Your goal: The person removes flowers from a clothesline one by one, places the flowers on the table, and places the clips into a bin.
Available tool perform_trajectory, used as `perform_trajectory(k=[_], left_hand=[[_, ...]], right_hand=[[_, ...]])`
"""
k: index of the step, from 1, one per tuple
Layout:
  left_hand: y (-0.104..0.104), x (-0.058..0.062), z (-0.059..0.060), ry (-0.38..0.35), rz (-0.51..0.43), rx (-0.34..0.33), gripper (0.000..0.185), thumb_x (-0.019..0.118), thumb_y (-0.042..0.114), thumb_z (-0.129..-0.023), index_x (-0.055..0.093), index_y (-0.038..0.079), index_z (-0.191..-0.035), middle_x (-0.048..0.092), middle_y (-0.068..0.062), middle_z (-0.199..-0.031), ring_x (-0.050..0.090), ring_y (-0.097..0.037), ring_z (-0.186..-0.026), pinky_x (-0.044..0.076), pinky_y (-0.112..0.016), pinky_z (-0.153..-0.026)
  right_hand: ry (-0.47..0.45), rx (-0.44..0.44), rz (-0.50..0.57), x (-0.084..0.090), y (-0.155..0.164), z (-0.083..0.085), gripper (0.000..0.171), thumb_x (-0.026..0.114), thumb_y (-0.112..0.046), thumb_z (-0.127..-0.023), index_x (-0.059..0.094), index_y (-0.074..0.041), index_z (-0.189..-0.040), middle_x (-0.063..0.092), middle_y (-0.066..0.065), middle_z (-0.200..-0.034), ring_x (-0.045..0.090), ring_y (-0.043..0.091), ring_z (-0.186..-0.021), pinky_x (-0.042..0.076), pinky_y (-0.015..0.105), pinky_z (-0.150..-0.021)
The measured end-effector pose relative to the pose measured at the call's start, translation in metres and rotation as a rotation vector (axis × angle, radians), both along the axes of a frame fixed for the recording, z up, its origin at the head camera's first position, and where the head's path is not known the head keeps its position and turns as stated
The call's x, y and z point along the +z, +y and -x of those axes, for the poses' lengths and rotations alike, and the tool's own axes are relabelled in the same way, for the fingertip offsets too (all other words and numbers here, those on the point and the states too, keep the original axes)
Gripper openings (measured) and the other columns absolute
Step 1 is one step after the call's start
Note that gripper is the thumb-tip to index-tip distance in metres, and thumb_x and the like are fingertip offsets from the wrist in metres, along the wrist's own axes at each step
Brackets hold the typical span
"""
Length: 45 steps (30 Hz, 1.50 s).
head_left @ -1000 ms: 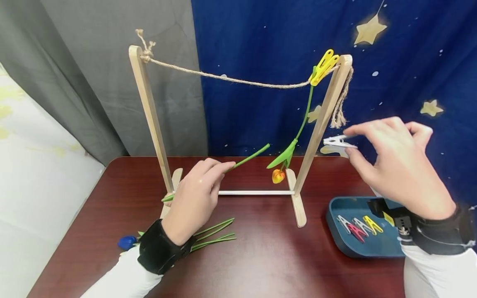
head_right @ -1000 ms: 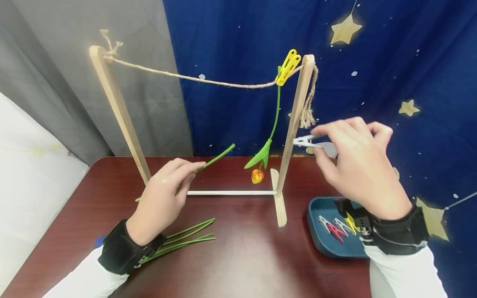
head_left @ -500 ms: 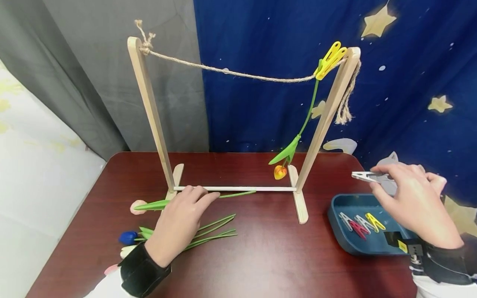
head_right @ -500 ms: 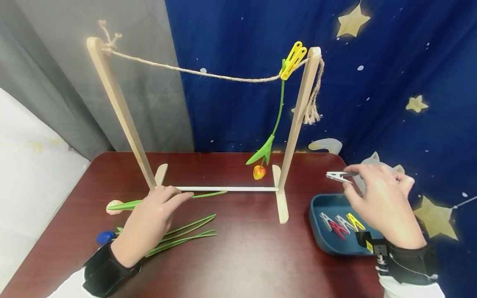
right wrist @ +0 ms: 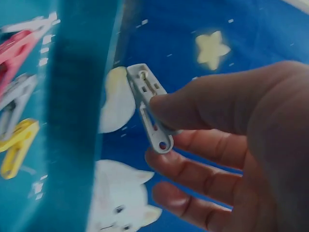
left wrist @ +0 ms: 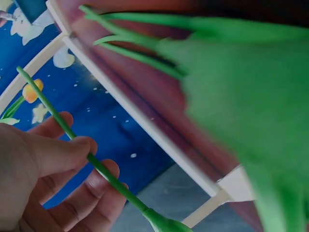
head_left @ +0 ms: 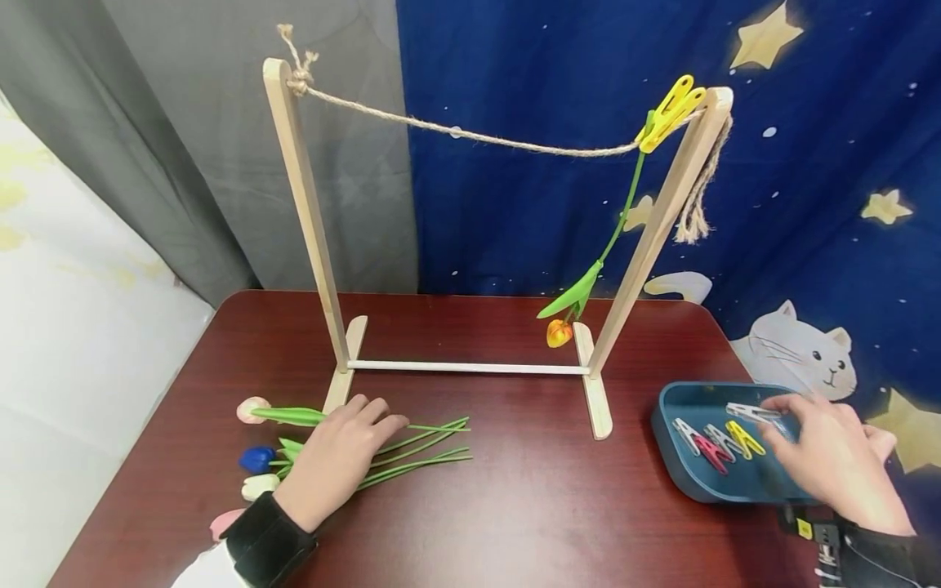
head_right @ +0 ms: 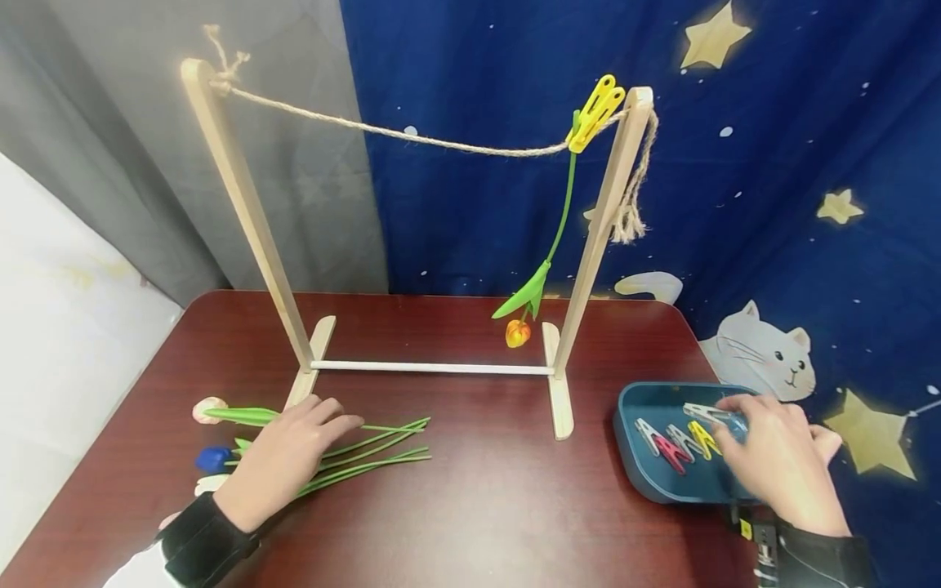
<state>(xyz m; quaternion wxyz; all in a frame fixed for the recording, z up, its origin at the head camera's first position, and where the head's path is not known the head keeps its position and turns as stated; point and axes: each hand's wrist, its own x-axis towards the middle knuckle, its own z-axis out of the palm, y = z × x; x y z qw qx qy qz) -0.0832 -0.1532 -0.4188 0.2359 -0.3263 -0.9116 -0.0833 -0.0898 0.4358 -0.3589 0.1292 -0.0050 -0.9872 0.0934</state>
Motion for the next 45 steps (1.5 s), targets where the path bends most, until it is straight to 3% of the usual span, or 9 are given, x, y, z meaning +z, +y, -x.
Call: perform_trajectory(k=[7,10,18,23,30,34,39,45], left_hand=[[-0.002,-0.016,0.002,-0.05,0.072,-0.021,0.037,0.086,-0.006,-0.082,0.079,0.017,-0.11,0.062,0.002,-0.092,0.05,-0.017,-0.08,0.051,-0.032,-0.068],[-0.003,-0.021,0.0,-0.081,0.095,-0.006,0.036,0.089,-0.003,-0.08,0.08,0.018,-0.108,0.061,0.003,-0.091,0.05,-0.016,-0.08,0.052,-0.032,-0.069],[-0.005,-0.028,-0.003,-0.103,0.113,0.001,0.032,0.089,-0.002,-0.081,0.08,0.02,-0.102,0.059,0.004,-0.087,0.052,-0.017,-0.078,0.053,-0.033,-0.068],[-0.006,-0.032,-0.005,-0.081,0.106,-0.028,0.033,0.087,-0.006,-0.078,0.079,0.021,-0.097,0.056,0.004,-0.083,0.051,-0.016,-0.076,0.052,-0.034,-0.067],[-0.009,-0.033,-0.006,-0.097,0.11,-0.026,0.032,0.086,-0.003,-0.08,0.08,0.021,-0.099,0.057,0.005,-0.083,0.052,-0.017,-0.076,0.05,-0.032,-0.064],[-0.009,-0.032,-0.008,-0.142,0.112,-0.023,0.031,0.083,-0.004,-0.083,0.081,0.02,-0.103,0.059,0.004,-0.085,0.054,-0.018,-0.079,0.051,-0.034,-0.067],[-0.008,-0.03,-0.01,-0.121,0.088,-0.02,0.031,0.083,-0.006,-0.082,0.081,0.017,-0.101,0.06,0.004,-0.087,0.056,-0.018,-0.079,0.053,-0.035,-0.068],[-0.007,-0.028,-0.01,-0.088,0.084,0.008,0.031,0.084,-0.005,-0.081,0.08,0.016,-0.103,0.062,0.004,-0.089,0.056,-0.017,-0.08,0.054,-0.034,-0.068]], right_hand=[[-0.07,-0.039,0.009,-0.025,0.016,-0.004,0.026,0.076,-0.015,-0.09,0.069,0.006,-0.105,0.064,0.031,-0.095,0.05,0.06,-0.092,0.019,0.076,-0.072],[-0.132,-0.07,0.033,-0.031,0.019,-0.004,0.028,0.075,-0.014,-0.091,0.068,0.008,-0.105,0.064,0.034,-0.098,0.048,0.062,-0.092,0.017,0.077,-0.074],[-0.322,-0.199,0.074,-0.038,0.02,0.0,0.034,0.072,-0.019,-0.093,0.065,0.008,-0.113,0.063,0.04,-0.11,0.045,0.068,-0.1,0.013,0.086,-0.084],[-0.385,-0.21,0.083,-0.041,0.02,0.0,0.036,0.073,-0.02,-0.092,0.066,0.009,-0.112,0.067,0.032,-0.1,0.055,0.063,-0.098,0.012,0.088,-0.086],[-0.487,-0.24,0.101,-0.045,0.018,0.0,0.039,0.074,-0.021,-0.093,0.065,0.011,-0.113,0.071,0.028,-0.097,0.059,0.061,-0.098,0.013,0.087,-0.089],[-0.505,-0.247,0.101,-0.045,0.018,0.0,0.04,0.074,-0.022,-0.094,0.065,0.012,-0.113,0.071,0.028,-0.097,0.06,0.059,-0.096,0.016,0.082,-0.086],[-0.519,-0.258,0.105,-0.044,0.017,-0.001,0.045,0.073,-0.024,-0.096,0.063,0.013,-0.118,0.07,0.03,-0.1,0.057,0.061,-0.1,0.013,0.085,-0.089],[-0.409,-0.265,0.085,-0.038,0.014,-0.002,0.042,0.07,-0.023,-0.096,0.062,0.012,-0.117,0.067,0.036,-0.11,0.056,0.063,-0.101,0.014,0.084,-0.09]])
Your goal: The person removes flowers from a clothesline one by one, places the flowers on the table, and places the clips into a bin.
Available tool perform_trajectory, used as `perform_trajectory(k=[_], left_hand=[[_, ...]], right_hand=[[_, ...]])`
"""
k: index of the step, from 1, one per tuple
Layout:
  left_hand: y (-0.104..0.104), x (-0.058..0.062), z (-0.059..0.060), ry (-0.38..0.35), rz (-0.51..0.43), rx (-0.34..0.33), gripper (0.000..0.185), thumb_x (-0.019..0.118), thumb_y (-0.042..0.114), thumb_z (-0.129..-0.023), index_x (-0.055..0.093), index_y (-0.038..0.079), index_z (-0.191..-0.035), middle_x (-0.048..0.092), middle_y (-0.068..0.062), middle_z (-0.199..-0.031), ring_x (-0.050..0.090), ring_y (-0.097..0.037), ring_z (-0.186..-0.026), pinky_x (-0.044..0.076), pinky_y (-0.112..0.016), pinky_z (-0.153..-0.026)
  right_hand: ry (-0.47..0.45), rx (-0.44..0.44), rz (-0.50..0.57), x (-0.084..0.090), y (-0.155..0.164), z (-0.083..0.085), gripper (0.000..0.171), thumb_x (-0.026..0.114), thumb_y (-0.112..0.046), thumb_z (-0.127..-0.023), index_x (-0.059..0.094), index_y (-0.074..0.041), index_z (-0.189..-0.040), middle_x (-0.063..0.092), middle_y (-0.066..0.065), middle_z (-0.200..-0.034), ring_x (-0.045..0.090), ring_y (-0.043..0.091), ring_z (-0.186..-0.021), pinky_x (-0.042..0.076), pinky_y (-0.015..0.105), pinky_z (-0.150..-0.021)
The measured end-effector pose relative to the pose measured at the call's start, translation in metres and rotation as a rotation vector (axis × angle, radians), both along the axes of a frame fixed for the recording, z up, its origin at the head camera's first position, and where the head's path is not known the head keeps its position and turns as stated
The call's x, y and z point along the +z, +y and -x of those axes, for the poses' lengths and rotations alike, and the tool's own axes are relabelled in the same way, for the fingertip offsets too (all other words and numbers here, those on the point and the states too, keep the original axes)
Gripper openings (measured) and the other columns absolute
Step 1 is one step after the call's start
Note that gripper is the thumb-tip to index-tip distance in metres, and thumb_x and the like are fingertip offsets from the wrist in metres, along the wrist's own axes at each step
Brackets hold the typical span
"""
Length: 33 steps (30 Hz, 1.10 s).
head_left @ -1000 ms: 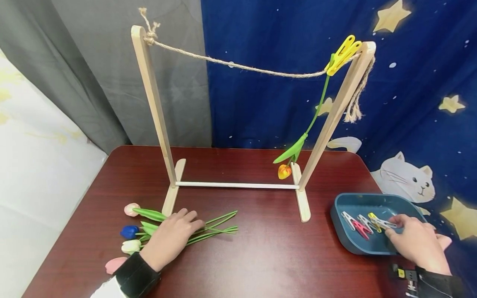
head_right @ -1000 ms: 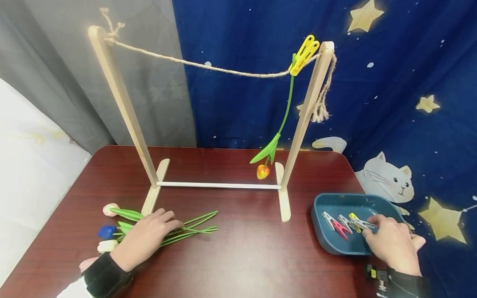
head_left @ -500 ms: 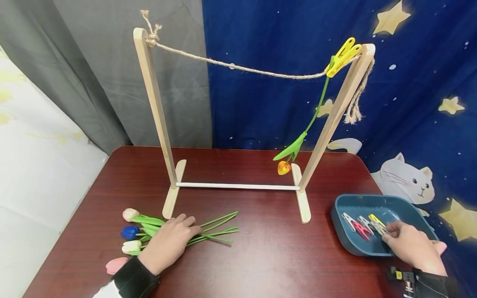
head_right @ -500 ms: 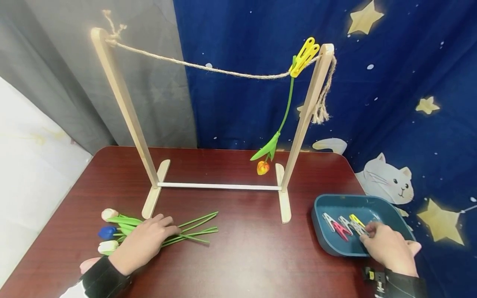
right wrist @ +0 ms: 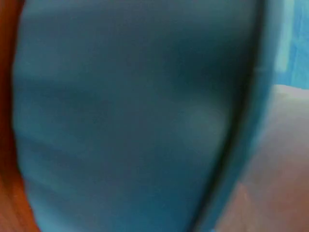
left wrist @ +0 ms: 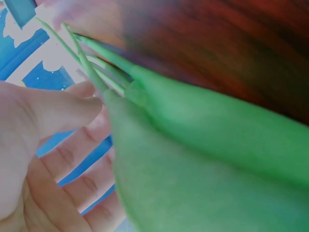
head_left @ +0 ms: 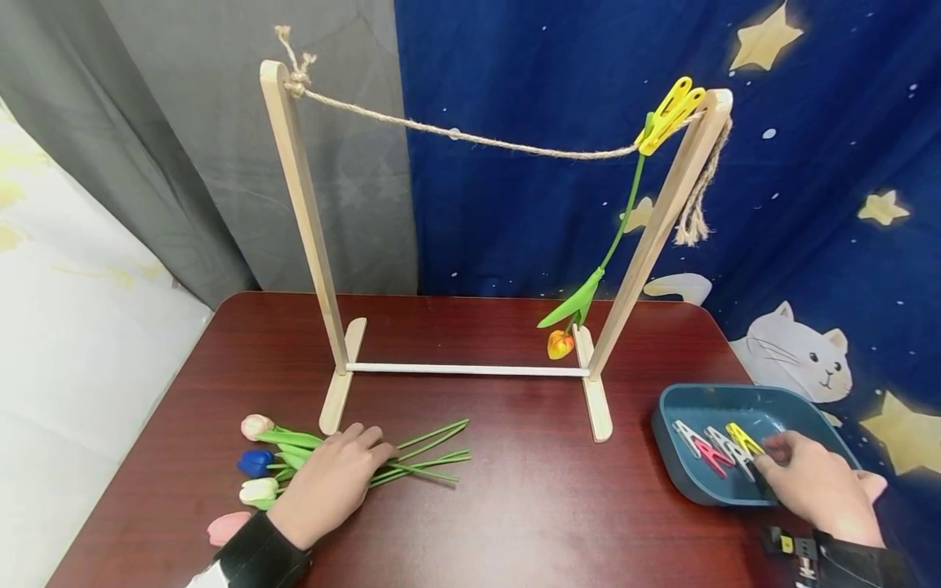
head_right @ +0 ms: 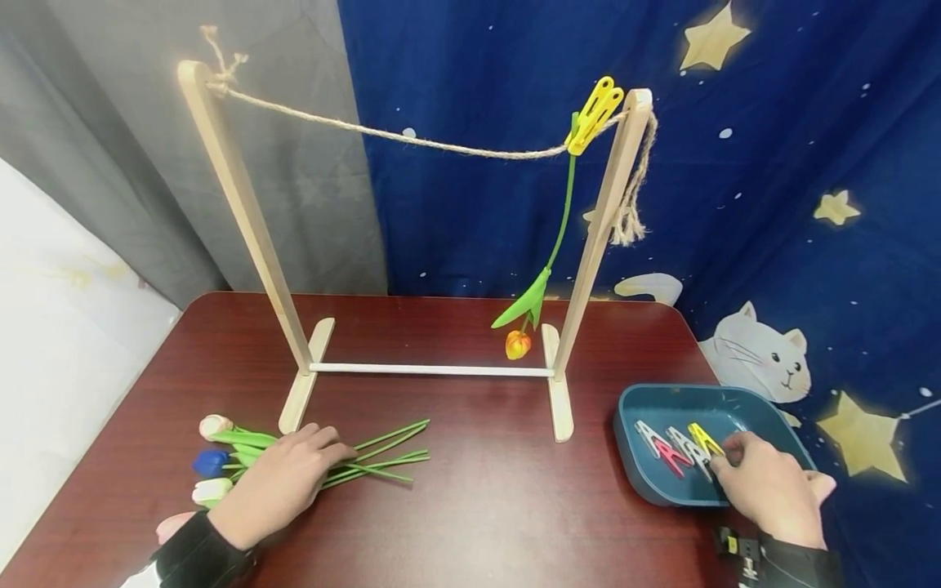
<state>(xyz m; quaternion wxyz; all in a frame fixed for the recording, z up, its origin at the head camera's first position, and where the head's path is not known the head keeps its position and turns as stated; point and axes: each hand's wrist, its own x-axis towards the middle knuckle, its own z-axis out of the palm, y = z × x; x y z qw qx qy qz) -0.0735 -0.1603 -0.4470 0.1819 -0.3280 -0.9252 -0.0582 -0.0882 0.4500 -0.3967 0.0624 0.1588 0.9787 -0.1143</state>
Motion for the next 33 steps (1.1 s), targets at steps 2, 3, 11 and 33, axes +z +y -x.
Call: perform_trajectory(k=[2,3,11,33], left_hand=[[0.0,0.002,0.0,0.006,-0.005,0.003,0.03,0.084,-0.003,-0.081,0.079,0.015,-0.104,0.062,0.004,-0.089,0.056,-0.017,-0.08,0.053,-0.034,-0.069],[0.001,0.003,0.001,0.007,-0.014,0.002,0.029,0.085,-0.002,-0.082,0.079,0.014,-0.105,0.062,0.003,-0.09,0.055,-0.017,-0.079,0.053,-0.033,-0.069],[0.01,0.018,0.005,0.026,-0.128,0.013,0.032,0.085,0.009,-0.089,0.076,0.013,-0.118,0.067,0.003,-0.1,0.059,-0.015,-0.085,0.055,-0.032,-0.075],[0.06,0.079,0.025,0.013,-0.473,0.027,0.063,0.082,0.025,-0.095,0.057,0.011,-0.151,0.067,-0.004,-0.121,0.065,-0.022,-0.111,0.056,-0.045,-0.098]], right_hand=[[0.057,0.02,-0.003,0.005,-0.002,-0.002,0.041,0.069,-0.023,-0.097,0.061,0.012,-0.117,0.066,0.037,-0.112,0.056,0.062,-0.1,0.014,0.084,-0.089],[0.091,0.032,-0.007,0.008,-0.003,-0.003,0.041,0.069,-0.022,-0.097,0.061,0.013,-0.117,0.066,0.037,-0.111,0.057,0.061,-0.098,0.014,0.082,-0.088],[0.281,0.099,-0.048,0.04,-0.023,-0.01,0.044,0.069,-0.027,-0.1,0.06,0.01,-0.122,0.061,0.041,-0.119,0.052,0.063,-0.102,0.014,0.082,-0.086],[0.807,0.407,-0.093,0.169,-0.114,-0.002,0.048,0.076,-0.012,-0.093,0.062,0.006,-0.135,0.06,0.034,-0.125,0.058,0.049,-0.103,0.047,0.067,-0.08]])
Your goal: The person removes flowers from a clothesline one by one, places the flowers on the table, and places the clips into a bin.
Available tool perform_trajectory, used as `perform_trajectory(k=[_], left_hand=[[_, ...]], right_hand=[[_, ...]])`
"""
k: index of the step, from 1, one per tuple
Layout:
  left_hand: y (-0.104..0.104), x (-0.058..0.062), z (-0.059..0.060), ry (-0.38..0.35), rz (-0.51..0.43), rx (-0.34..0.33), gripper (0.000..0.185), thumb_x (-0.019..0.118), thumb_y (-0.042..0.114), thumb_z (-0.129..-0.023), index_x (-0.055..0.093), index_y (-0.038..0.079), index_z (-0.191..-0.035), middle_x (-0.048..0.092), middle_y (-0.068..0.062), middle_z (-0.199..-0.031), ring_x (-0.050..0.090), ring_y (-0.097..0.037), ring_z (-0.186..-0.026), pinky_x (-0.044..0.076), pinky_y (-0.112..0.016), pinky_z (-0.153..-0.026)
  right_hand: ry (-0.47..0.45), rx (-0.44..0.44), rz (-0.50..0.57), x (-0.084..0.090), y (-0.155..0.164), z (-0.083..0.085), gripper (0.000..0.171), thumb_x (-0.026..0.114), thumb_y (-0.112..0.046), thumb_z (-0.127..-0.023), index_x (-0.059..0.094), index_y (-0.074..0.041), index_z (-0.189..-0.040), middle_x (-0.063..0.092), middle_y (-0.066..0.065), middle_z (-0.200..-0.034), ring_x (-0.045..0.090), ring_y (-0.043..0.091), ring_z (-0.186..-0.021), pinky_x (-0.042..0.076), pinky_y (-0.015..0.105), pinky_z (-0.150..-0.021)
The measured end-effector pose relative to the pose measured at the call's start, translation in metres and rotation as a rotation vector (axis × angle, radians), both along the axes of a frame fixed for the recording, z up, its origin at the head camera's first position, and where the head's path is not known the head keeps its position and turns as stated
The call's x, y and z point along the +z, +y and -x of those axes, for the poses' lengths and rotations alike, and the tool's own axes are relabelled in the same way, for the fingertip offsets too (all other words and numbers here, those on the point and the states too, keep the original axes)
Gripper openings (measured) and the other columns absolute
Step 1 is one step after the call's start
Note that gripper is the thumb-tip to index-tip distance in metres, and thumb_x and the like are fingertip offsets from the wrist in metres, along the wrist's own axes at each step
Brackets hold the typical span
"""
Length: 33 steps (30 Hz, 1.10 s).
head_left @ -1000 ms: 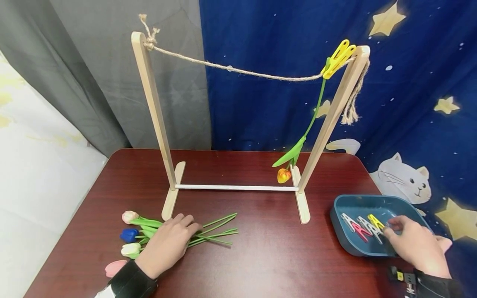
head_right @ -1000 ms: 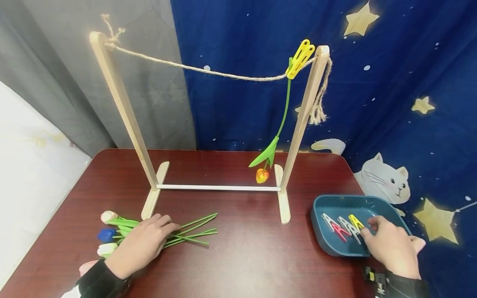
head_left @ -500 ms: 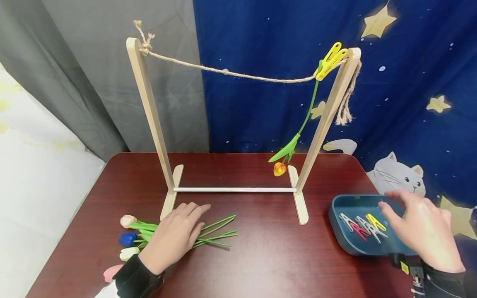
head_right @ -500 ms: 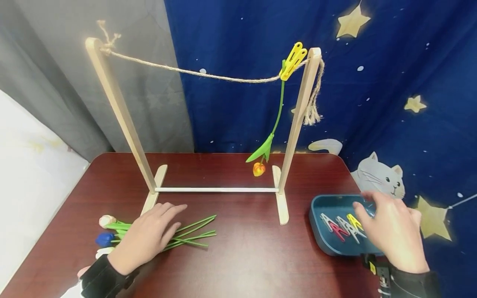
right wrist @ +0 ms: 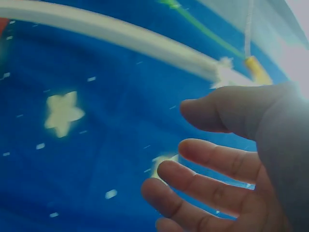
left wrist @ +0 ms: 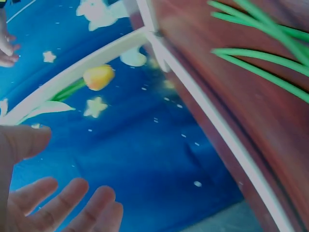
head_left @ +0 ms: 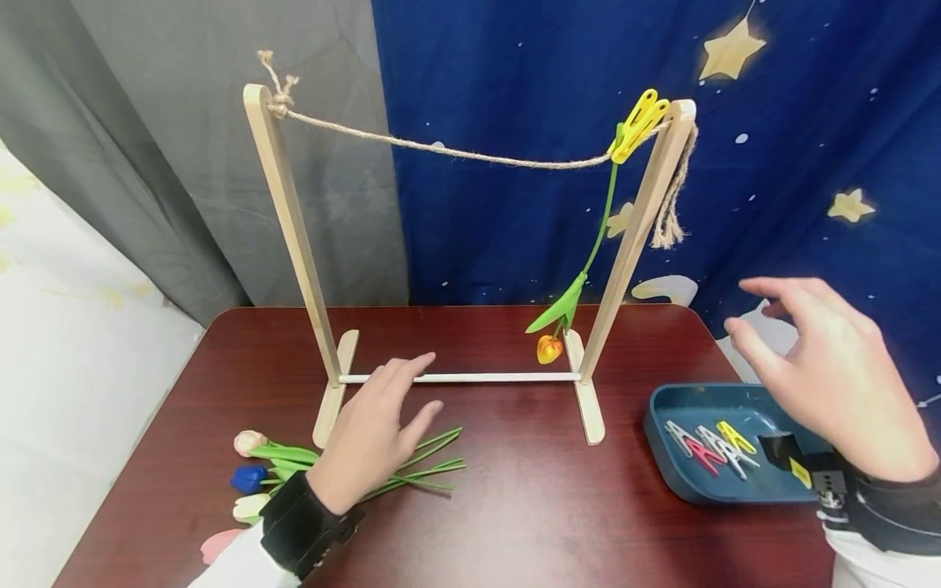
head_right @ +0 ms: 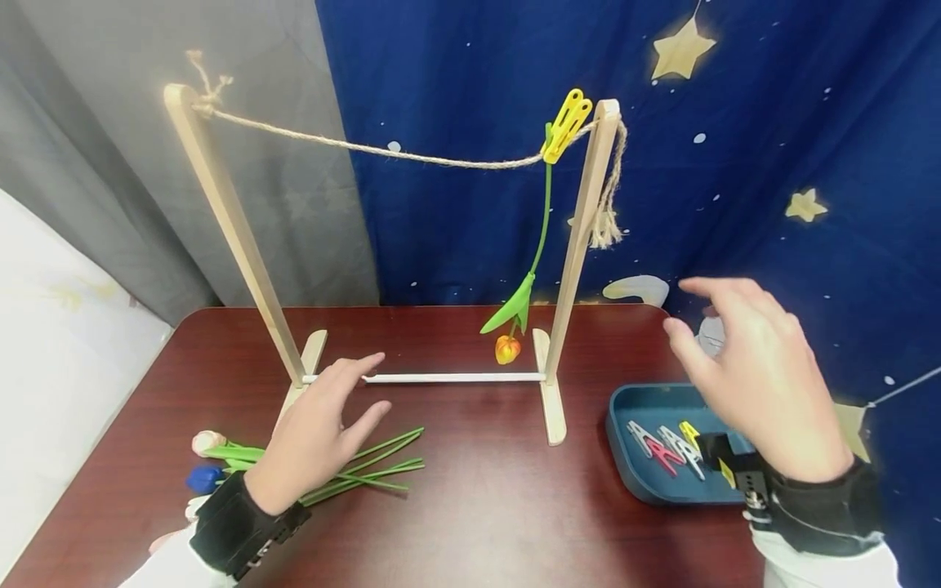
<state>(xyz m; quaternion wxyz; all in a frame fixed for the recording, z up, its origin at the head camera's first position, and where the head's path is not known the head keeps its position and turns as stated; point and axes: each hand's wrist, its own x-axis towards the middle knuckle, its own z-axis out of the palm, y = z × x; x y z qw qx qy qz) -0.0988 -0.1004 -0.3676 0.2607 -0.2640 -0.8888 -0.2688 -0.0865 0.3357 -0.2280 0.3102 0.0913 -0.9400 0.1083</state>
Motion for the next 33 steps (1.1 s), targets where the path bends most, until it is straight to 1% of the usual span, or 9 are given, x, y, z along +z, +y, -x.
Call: perform_trajectory(k=[2,5,7,10,13,18,22,28,33], left_hand=[[0.007,0.007,0.003,0.006,-0.065,-0.015,0.063,0.082,0.025,-0.095,0.056,0.011,-0.151,0.067,-0.004,-0.122,0.065,-0.021,-0.112,0.055,-0.045,-0.101],[0.018,0.018,0.009,0.009,-0.158,-0.044,0.063,0.081,0.024,-0.096,0.055,0.01,-0.151,0.067,-0.004,-0.123,0.065,-0.02,-0.112,0.055,-0.04,-0.094],[0.025,0.025,0.014,0.009,-0.207,-0.064,0.062,0.08,0.024,-0.097,0.055,0.01,-0.151,0.067,-0.004,-0.124,0.065,-0.02,-0.113,0.054,-0.038,-0.096],[0.037,0.037,0.021,0.004,-0.272,-0.098,0.06,0.079,0.024,-0.098,0.056,0.009,-0.15,0.066,-0.003,-0.126,0.066,-0.02,-0.112,0.056,-0.036,-0.093],[0.049,0.049,0.028,-0.002,-0.339,-0.135,0.058,0.079,0.022,-0.098,0.056,0.008,-0.15,0.065,-0.003,-0.124,0.065,-0.019,-0.109,0.057,-0.035,-0.09],[0.069,0.067,0.039,0.005,-0.435,-0.194,0.057,0.079,0.021,-0.098,0.056,0.007,-0.149,0.065,-0.006,-0.125,0.065,-0.019,-0.109,0.057,-0.033,-0.091],[0.085,0.08,0.047,0.011,-0.484,-0.232,0.057,0.078,0.021,-0.099,0.056,0.006,-0.149,0.065,-0.008,-0.126,0.065,-0.021,-0.111,0.058,-0.035,-0.091],[0.104,0.094,0.062,0.003,-0.542,-0.269,0.059,0.077,0.021,-0.1,0.053,0.005,-0.151,0.064,-0.009,-0.13,0.064,-0.021,-0.114,0.057,-0.034,-0.092],[0.121,0.107,0.076,-0.035,-0.596,-0.309,0.062,0.077,0.022,-0.1,0.05,0.006,-0.154,0.063,-0.009,-0.135,0.065,-0.021,-0.118,0.056,-0.032,-0.096]], right_hand=[[0.031,0.023,-0.012,0.016,-0.009,0.001,0.05,0.076,-0.012,-0.093,0.061,0.005,-0.138,0.059,0.033,-0.127,0.056,0.049,-0.105,0.045,0.067,-0.082],[0.088,0.072,-0.034,0.039,-0.022,0.003,0.053,0.076,-0.012,-0.093,0.061,0.005,-0.14,0.06,0.033,-0.13,0.054,0.048,-0.11,0.041,0.066,-0.085],[0.13,0.115,-0.04,0.054,-0.03,0.006,0.055,0.077,-0.012,-0.092,0.06,0.004,-0.142,0.061,0.032,-0.13,0.054,0.048,-0.112,0.04,0.065,-0.09],[0.173,0.162,-0.047,0.074,-0.042,0.012,0.059,0.077,-0.012,-0.091,0.059,0.002,-0.146,0.061,0.031,-0.134,0.053,0.048,-0.116,0.04,0.066,-0.098],[0.192,0.191,-0.057,0.092,-0.054,0.019,0.063,0.076,-0.013,-0.092,0.056,-0.001,-0.15,0.06,0.03,-0.137,0.051,0.047,-0.119,0.04,0.064,-0.102],[0.2,0.242,-0.097,0.117,-0.069,0.031,0.065,0.075,-0.014,-0.094,0.052,-0.003,-0.154,0.057,0.029,-0.141,0.05,0.047,-0.122,0.039,0.062,-0.109],[0.176,0.283,-0.138,0.133,-0.079,0.043,0.064,0.073,-0.013,-0.096,0.05,-0.001,-0.155,0.055,0.03,-0.145,0.047,0.048,-0.124,0.036,0.065,-0.112],[0.07,0.311,-0.216,0.151,-0.089,0.058,0.068,0.073,-0.01,-0.096,0.046,0.002,-0.157,0.05,0.033,-0.149,0.042,0.053,-0.135,0.03,0.067,-0.118],[-0.021,0.311,-0.299,0.163,-0.09,0.067,0.068,0.072,-0.01,-0.096,0.045,0.003,-0.157,0.051,0.035,-0.148,0.044,0.053,-0.128,0.038,0.072,-0.105]])
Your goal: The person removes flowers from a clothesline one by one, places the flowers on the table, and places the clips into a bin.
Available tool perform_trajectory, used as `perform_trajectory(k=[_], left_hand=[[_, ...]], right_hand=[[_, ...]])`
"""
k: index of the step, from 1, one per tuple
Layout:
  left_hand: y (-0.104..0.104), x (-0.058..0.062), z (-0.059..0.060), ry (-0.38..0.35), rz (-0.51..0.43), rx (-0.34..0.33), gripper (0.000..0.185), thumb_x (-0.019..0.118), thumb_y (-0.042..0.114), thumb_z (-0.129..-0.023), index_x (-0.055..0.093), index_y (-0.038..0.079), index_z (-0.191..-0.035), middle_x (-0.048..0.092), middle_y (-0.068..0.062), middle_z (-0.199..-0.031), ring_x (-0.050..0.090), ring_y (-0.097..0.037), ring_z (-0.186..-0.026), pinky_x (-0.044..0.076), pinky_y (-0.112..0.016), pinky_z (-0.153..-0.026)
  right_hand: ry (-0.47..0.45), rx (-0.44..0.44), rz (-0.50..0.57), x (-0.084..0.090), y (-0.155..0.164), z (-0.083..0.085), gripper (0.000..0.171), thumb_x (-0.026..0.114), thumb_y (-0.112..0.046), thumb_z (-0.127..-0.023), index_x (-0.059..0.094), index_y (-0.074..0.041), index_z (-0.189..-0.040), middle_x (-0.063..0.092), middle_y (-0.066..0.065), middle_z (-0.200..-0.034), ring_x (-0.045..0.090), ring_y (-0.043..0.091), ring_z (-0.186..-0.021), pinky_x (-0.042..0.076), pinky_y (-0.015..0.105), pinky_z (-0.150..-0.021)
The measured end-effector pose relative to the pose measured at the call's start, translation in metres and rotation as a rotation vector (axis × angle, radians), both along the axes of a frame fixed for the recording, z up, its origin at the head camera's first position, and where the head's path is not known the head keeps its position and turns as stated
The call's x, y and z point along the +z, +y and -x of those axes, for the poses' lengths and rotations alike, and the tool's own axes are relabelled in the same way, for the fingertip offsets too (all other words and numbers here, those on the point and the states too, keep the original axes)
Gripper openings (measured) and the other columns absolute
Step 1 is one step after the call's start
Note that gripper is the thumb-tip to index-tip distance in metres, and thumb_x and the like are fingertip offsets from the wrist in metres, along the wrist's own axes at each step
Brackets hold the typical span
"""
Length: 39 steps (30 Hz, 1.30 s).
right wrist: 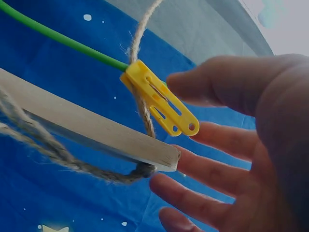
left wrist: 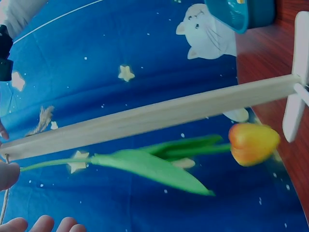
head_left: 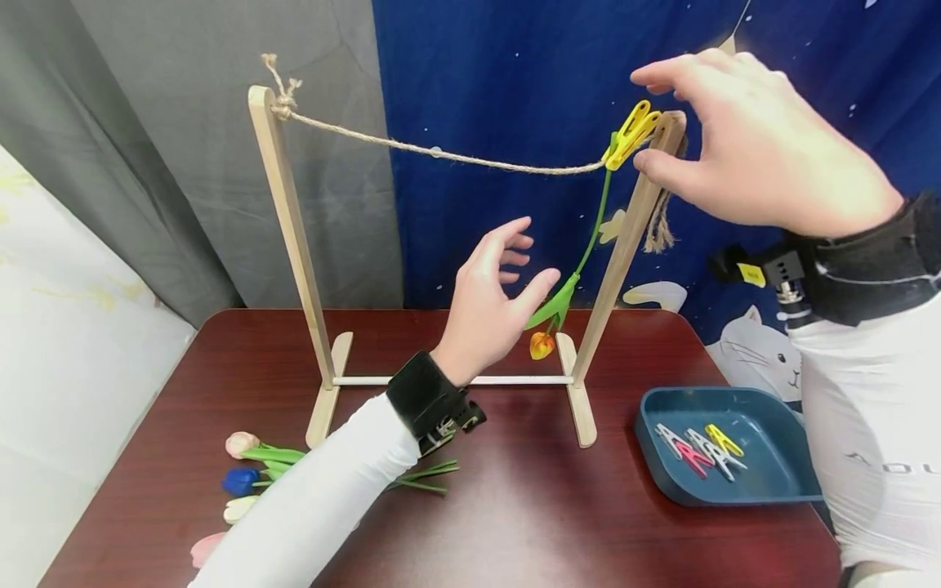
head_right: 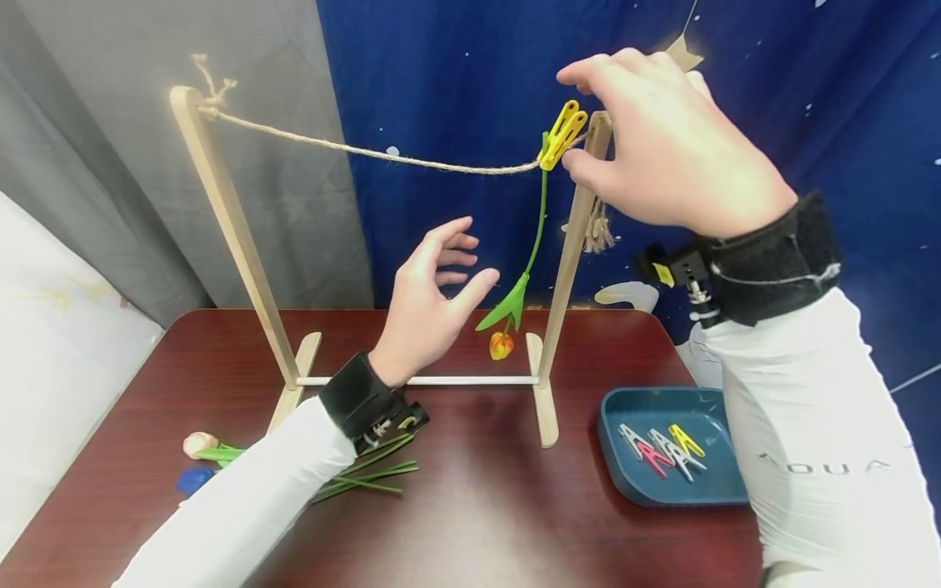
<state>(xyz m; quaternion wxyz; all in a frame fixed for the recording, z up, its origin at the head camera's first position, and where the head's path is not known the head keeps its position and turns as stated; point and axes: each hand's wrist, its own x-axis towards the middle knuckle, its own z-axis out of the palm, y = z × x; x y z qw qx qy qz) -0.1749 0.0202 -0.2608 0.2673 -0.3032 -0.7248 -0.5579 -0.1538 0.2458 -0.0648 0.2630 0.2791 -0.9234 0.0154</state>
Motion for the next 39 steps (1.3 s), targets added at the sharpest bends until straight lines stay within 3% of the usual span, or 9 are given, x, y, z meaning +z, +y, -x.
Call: perform_trajectory(k=[5,7,9,12,14,16,21,28,39], left_hand=[[0.02,0.014,0.011,-0.049,-0.028,-0.058,0.066,0.075,0.024,-0.101,0.045,0.008,-0.159,0.062,-0.008,-0.143,0.063,-0.014,-0.124,0.053,-0.029,-0.102],[0.028,0.018,0.015,-0.054,-0.03,-0.079,0.067,0.075,0.023,-0.102,0.044,0.008,-0.16,0.061,-0.009,-0.146,0.062,-0.014,-0.126,0.052,-0.029,-0.104],[0.034,0.021,0.019,-0.054,-0.031,-0.097,0.066,0.074,0.021,-0.102,0.044,0.007,-0.16,0.061,-0.01,-0.147,0.063,-0.014,-0.127,0.053,-0.03,-0.104],[0.043,0.024,0.025,-0.06,-0.041,-0.118,0.063,0.073,0.017,-0.103,0.045,0.007,-0.159,0.063,-0.01,-0.146,0.064,-0.014,-0.126,0.053,-0.029,-0.103],[0.048,0.025,0.028,-0.071,-0.052,-0.133,0.06,0.072,0.016,-0.103,0.047,0.007,-0.158,0.064,-0.01,-0.144,0.065,-0.014,-0.123,0.054,-0.026,-0.101],[0.051,0.027,0.031,-0.085,-0.059,-0.137,0.057,0.072,0.014,-0.103,0.05,0.008,-0.156,0.067,-0.01,-0.139,0.067,-0.013,-0.119,0.054,-0.023,-0.098],[0.056,0.03,0.034,-0.095,-0.038,-0.091,0.047,0.073,0.013,-0.102,0.061,0.009,-0.147,0.072,-0.007,-0.118,0.071,-0.01,-0.103,0.055,-0.019,-0.087],[0.057,0.03,0.034,-0.054,-0.037,-0.064,0.037,0.074,0.009,-0.101,0.068,0.005,-0.137,0.071,-0.007,-0.105,0.07,-0.012,-0.089,0.054,-0.018,-0.077],[0.052,0.032,0.034,-0.037,-0.027,-0.032,0.036,0.074,0.007,-0.1,0.07,0.005,-0.136,0.073,-0.006,-0.103,0.071,-0.011,-0.087,0.053,-0.018,-0.078]], right_hand=[[-0.032,0.014,-0.083,0.008,0.002,0.01,0.065,0.075,-0.006,-0.095,0.048,0.006,-0.153,0.056,0.034,-0.143,0.053,0.053,-0.12,0.053,0.068,-0.089],[-0.041,0.017,-0.105,0.01,0.003,0.013,0.062,0.076,-0.005,-0.095,0.05,0.007,-0.151,0.058,0.033,-0.14,0.057,0.052,-0.115,0.061,0.048,-0.083],[-0.045,0.021,-0.122,0.012,0.005,0.015,0.06,0.077,-0.006,-0.096,0.053,0.006,-0.149,0.06,0.032,-0.136,0.061,0.05,-0.109,0.059,0.027,-0.077],[-0.049,0.032,-0.125,0.014,0.005,0.018,0.056,0.076,-0.007,-0.097,0.054,0.007,-0.147,0.061,0.032,-0.135,0.061,0.05,-0.109,0.06,0.028,-0.08],[-0.047,0.038,-0.122,0.015,0.004,0.018,0.053,0.075,-0.007,-0.098,0.056,0.007,-0.146,0.062,0.032,-0.134,0.06,0.05,-0.111,0.062,0.047,-0.086],[-0.045,0.04,-0.123,0.015,0.002,0.018,0.05,0.073,-0.008,-0.1,0.057,0.007,-0.145,0.062,0.031,-0.134,0.059,0.048,-0.11,0.06,0.048,-0.089],[-0.031,0.058,-0.13,0.016,-0.003,0.019,0.04,0.07,-0.01,-0.103,0.062,0.005,-0.139,0.066,0.028,-0.124,0.059,0.037,-0.09,0.04,0.013,-0.068],[-0.019,0.08,-0.106,0.016,-0.006,0.016,0.031,0.062,-0.006,-0.106,0.065,0.007,-0.134,0.068,0.028,-0.114,0.058,0.03,-0.071,0.038,0.012,-0.053],[0.05,0.126,-0.086,0.013,-0.004,0.016,0.024,0.065,-0.002,-0.104,0.069,0.007,-0.126,0.069,0.029,-0.112,0.06,0.039,-0.088,0.035,0.008,-0.068]])
